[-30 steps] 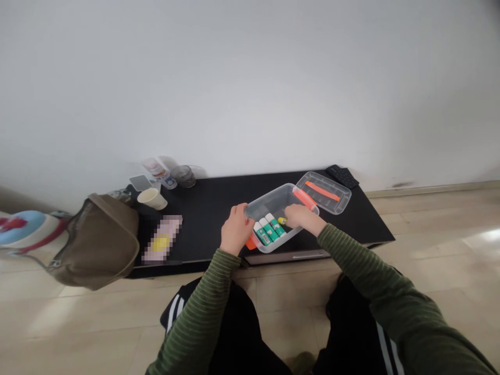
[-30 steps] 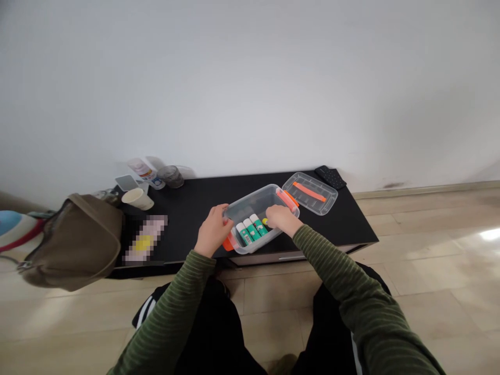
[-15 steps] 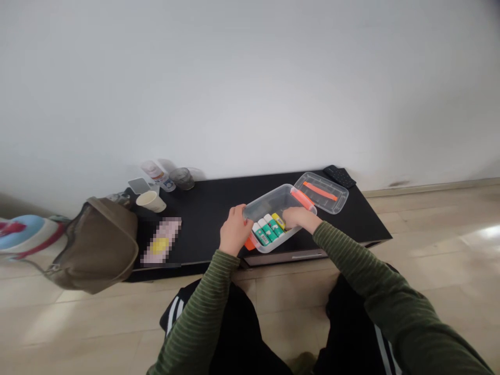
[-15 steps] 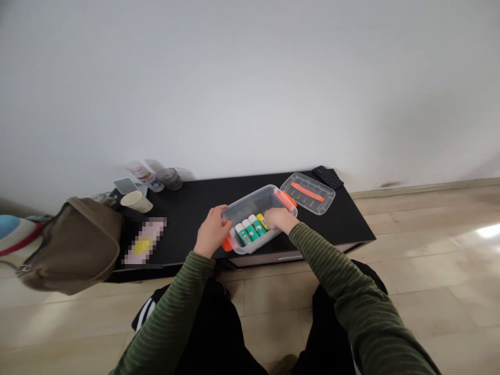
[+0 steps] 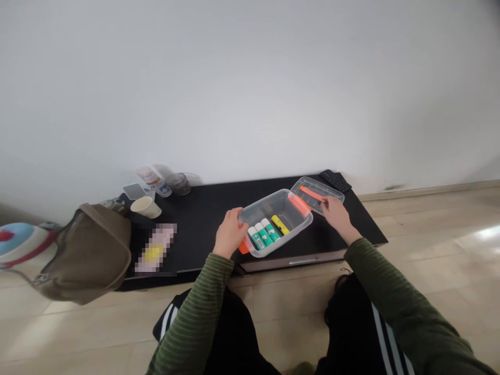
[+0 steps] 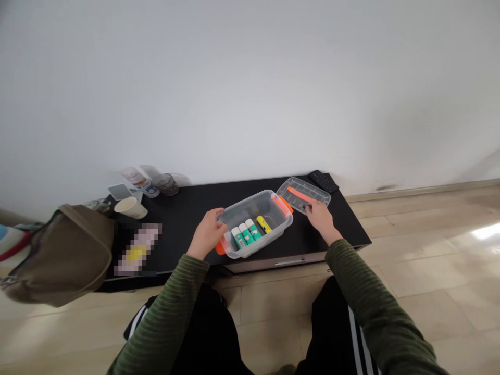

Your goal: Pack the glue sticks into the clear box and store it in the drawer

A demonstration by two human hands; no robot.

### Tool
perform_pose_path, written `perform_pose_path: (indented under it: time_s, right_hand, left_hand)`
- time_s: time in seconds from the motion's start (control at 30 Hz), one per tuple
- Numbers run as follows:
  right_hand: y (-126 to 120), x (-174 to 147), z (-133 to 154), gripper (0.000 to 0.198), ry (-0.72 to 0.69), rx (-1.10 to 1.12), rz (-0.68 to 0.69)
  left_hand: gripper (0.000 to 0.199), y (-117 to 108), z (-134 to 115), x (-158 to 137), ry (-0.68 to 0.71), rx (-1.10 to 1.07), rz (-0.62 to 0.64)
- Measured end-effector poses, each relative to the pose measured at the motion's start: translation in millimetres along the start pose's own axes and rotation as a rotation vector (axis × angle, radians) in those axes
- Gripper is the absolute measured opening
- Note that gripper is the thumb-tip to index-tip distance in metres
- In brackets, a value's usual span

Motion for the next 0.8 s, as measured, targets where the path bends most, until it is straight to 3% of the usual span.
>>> perform_pose_path:
  time_s: [0.17,0.43,0.53,0.63,0.8]
  right_hand:
    - [33,1,-46,0.018,-0.042,-0.131,0.181]
    - [39,-5,-44,0.014,-0.166,-0.179,0.105]
    - [24,0,-37,0.013,-0.179,-0.061,0.018]
    - [-9,2,-30,0.011,-0.184,0.155,-0.146]
    - [-53,1,-38,0.03,-0.073,0.594,-0.321]
  left_hand:
    - [0.048,1,1,10,0.04,-0.038,-0.002]
    - [0.053,15,8,37,0.112,-0.186,0.041]
    - [0.053,20,10,43,0.116,-0.243,0.047]
    - [0.054,20,12,44,0.086,-0.268,0.038]
    - [0.054,21,10,43,0.057,-0.332,0.022]
Point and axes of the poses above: each hand's wrist, its own x-axis towards the middle knuckle, its own y-axis out of the palm, z = x × y, the point moved 9 cm from there along x, towards the middle knuckle
